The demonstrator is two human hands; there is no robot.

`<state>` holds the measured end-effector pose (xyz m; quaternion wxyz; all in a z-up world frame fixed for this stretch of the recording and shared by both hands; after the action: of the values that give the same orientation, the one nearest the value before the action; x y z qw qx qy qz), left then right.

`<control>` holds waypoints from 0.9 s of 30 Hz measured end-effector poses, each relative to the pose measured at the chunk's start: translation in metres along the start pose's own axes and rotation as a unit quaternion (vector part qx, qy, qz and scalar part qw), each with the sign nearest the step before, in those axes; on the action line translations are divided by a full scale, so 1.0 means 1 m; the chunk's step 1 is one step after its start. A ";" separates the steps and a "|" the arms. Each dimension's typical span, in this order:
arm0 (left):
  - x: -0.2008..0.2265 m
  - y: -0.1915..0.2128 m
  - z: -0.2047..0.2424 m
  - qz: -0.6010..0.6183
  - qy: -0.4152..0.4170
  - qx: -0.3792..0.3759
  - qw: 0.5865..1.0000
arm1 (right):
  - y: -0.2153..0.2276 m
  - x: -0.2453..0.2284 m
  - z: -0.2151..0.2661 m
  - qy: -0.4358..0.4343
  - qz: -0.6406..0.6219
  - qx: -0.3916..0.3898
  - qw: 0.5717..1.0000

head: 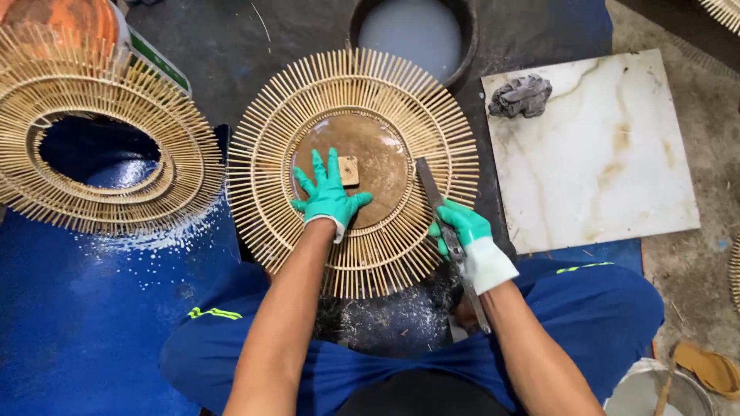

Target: Scraping and applying finishing liquid to circular bamboo furniture frames.

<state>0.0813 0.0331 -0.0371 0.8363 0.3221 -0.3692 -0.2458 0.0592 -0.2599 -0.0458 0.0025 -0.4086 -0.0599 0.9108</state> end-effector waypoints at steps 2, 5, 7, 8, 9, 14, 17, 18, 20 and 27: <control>-0.002 0.002 -0.001 -0.006 0.010 -0.008 1.000 | -0.008 0.002 -0.002 -0.005 0.004 -0.004 1.000; -0.008 -0.004 -0.001 -0.008 0.010 -0.017 1.000 | -0.001 0.008 0.003 -0.008 0.017 -0.004 1.000; -0.005 0.002 -0.008 -0.006 -0.007 -0.007 1.000 | 0.002 0.000 0.001 0.005 0.024 -0.004 1.000; -0.007 -0.001 -0.007 -0.015 -0.019 -0.009 1.000 | 0.006 0.001 0.004 0.006 0.023 0.004 1.000; -0.009 -0.005 -0.005 -0.025 -0.031 -0.011 0.999 | 0.011 0.004 0.008 0.007 0.022 0.012 1.000; -0.001 0.001 -0.005 -0.036 -0.018 -0.016 0.999 | 0.052 0.017 0.021 -0.010 -0.025 0.049 0.998; -0.003 -0.001 -0.005 -0.036 -0.016 -0.016 0.999 | 0.061 0.022 0.032 -0.043 -0.018 0.049 0.998; -0.004 0.001 -0.007 -0.031 -0.014 -0.013 0.999 | 0.061 0.021 0.033 -0.054 -0.012 0.049 0.997; -0.005 0.001 -0.006 -0.039 -0.017 -0.019 0.999 | 0.054 0.013 0.039 -0.045 -0.018 0.056 0.997; -0.004 0.004 -0.006 -0.042 -0.033 -0.040 0.998 | 0.045 0.011 0.041 -0.032 -0.005 0.040 0.999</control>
<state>0.0838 0.0408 -0.0392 0.8249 0.2952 -0.3727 -0.3058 0.0232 -0.3086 -0.0317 0.0209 -0.3783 -0.0255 0.9251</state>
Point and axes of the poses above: each hand's wrist, its own z-axis away from the middle knuckle, its own y-axis out of the back of the hand, x = y × z, the point moved 8 cm from there along -z, towards the middle knuckle, and after that the axes turned 11 degrees about z, right-handed, at the moved point
